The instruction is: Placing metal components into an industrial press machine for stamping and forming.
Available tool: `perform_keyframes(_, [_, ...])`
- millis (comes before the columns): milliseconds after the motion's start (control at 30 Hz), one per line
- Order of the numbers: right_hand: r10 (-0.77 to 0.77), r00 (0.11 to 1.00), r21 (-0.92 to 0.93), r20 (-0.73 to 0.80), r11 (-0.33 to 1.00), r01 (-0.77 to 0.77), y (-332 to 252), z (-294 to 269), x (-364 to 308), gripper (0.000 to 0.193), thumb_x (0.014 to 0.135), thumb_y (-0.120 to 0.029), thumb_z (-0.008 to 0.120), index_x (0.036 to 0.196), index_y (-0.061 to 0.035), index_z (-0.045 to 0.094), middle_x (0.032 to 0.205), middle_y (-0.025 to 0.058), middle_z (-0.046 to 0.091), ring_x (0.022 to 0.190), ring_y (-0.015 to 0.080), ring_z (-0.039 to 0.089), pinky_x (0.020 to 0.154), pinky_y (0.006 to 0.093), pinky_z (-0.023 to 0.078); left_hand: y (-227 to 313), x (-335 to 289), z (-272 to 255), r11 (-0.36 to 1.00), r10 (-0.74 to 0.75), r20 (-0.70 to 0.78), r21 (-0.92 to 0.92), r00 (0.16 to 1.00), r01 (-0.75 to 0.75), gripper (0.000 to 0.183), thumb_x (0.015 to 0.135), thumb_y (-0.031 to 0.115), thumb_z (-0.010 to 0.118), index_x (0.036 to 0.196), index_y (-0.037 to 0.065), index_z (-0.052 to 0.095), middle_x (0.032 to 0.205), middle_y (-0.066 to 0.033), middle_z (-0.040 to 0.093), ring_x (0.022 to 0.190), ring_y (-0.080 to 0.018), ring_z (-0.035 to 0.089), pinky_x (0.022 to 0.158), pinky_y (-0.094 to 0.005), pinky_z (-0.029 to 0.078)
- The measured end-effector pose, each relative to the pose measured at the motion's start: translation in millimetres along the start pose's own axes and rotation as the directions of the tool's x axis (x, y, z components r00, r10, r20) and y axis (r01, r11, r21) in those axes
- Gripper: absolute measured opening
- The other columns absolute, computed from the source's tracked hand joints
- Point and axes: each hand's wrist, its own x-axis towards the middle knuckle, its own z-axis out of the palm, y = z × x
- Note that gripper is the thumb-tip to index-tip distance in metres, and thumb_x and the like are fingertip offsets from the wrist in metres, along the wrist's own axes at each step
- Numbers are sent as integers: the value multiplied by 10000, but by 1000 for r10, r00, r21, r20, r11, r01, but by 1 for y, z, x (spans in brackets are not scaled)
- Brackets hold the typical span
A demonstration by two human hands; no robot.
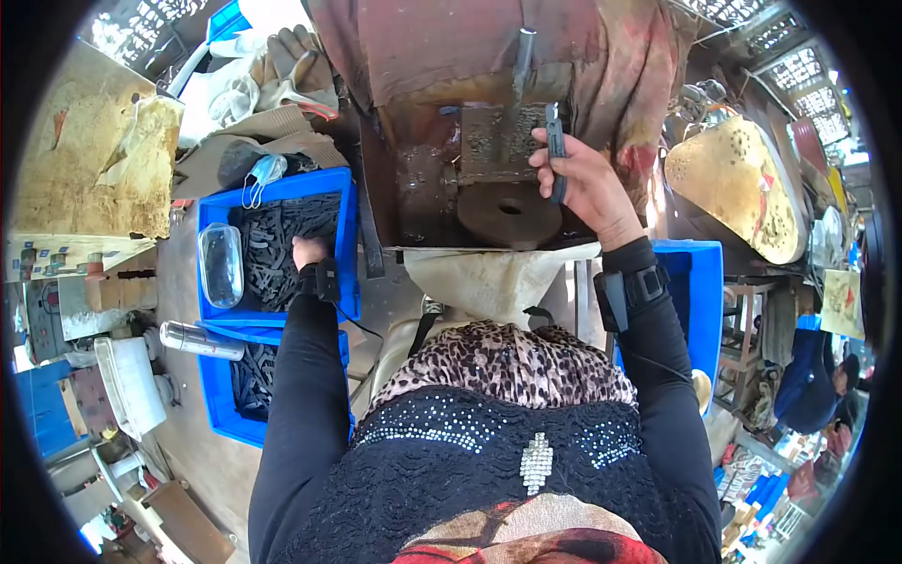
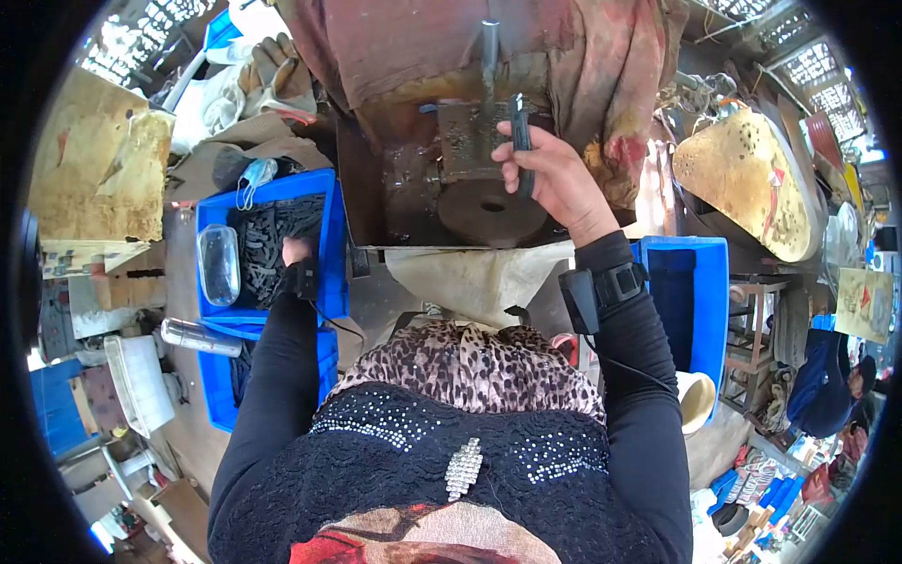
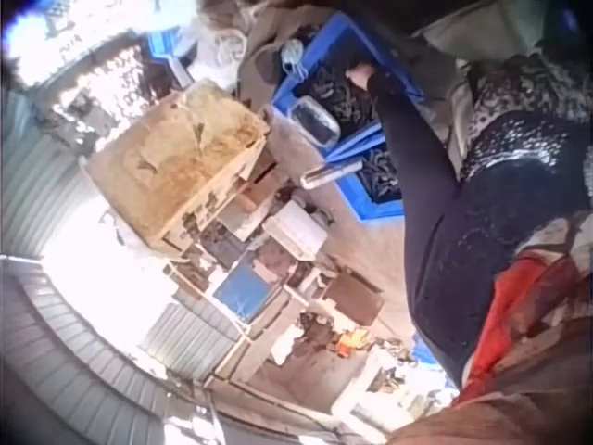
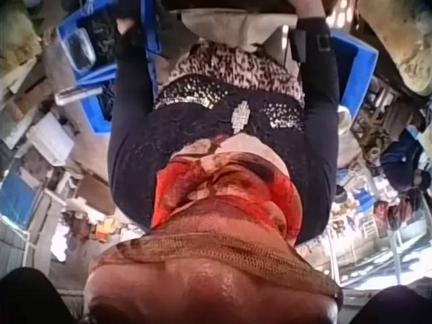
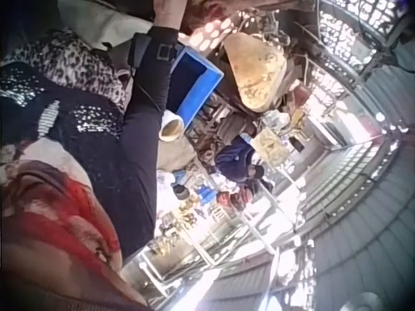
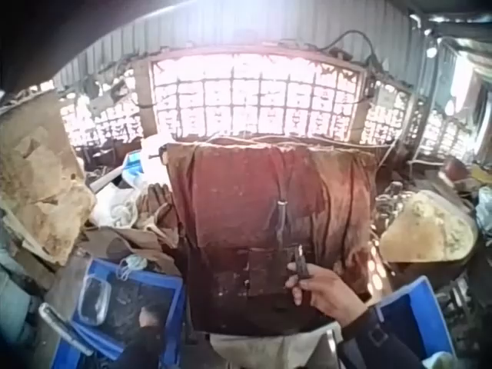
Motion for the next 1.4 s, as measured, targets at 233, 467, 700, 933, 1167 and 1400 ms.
perform_keyframes(233, [13, 998, -88, 55, 996, -8, 12, -2, -6, 375, 953, -108, 567, 1300, 8, 489, 1148, 130, 639, 876, 168, 657, 781, 293, 551, 10, -6, -9, 999, -51, -10, 19, 999, 51, 471, 737, 247, 658, 1029, -106, 548, 1055, -327, 638, 1021, -449, 624, 891, -451, 508])
perform_keyframes(467, [13, 999, -161, -48, 987, -20, 20, -7, -8, 267, 968, -95, 552, 1221, -13, 532, 1124, 135, 657, 895, 179, 684, 731, 280, 569, -27, 27, 22, 996, -84, -28, -29, 996, 83, 495, 742, 257, 659, 1051, -123, 585, 1053, -308, 652, 1028, -419, 634, 889, -443, 511])
perform_keyframes(700, [42, 998, -178, -48, 983, -50, 28, -11, -3, 262, 964, -105, 561, 1210, -17, 538, 1119, 137, 657, 885, 181, 682, 726, 286, 570, -41, 41, 27, 964, 109, 236, 211, 966, -161, 421, 785, 275, 620, 1034, -62, 658, 1026, -295, 666, 1016, -367, 653, 870, -436, 520])
perform_keyframes(933, [57, 998, -201, -10, 978, -58, 42, -10, -4, 282, 960, -113, 568, 1222, -18, 525, 1104, 133, 659, 850, 170, 675, 704, 280, 566, 6, -20, -14, 988, -22, 11, 155, 1000, 20, 403, 857, 304, 562, 1125, 5, 518, 1011, -246, 670, 970, -422, 651, 846, -514, 523])
perform_keyframes(1167, [54, 995, -230, -83, 971, -72, 42, -9, -1, 284, 963, -131, 562, 1223, -25, 514, 1078, 114, 661, 712, 116, 615, 600, 235, 511, -12, -10, -21, 995, 41, 3, 91, 999, -41, 286, 834, 212, 589, 1031, 6, 576, 998, -239, 680, 941, -403, 660, 830, -476, 529])
perform_keyframes(1400, [21, 987, -257, -161, 964, -63, 9, -17, 8, 195, 975, -158, 529, 1144, -61, 546, 851, 11, 595, 523, 31, 361, 431, 179, 250, -29, -4, -70, 926, 126, -140, -339, 982, -167, 195, 827, 212, 669, 889, 30, 639, 868, -156, 700, 749, -302, 679, 733, -380, 548])
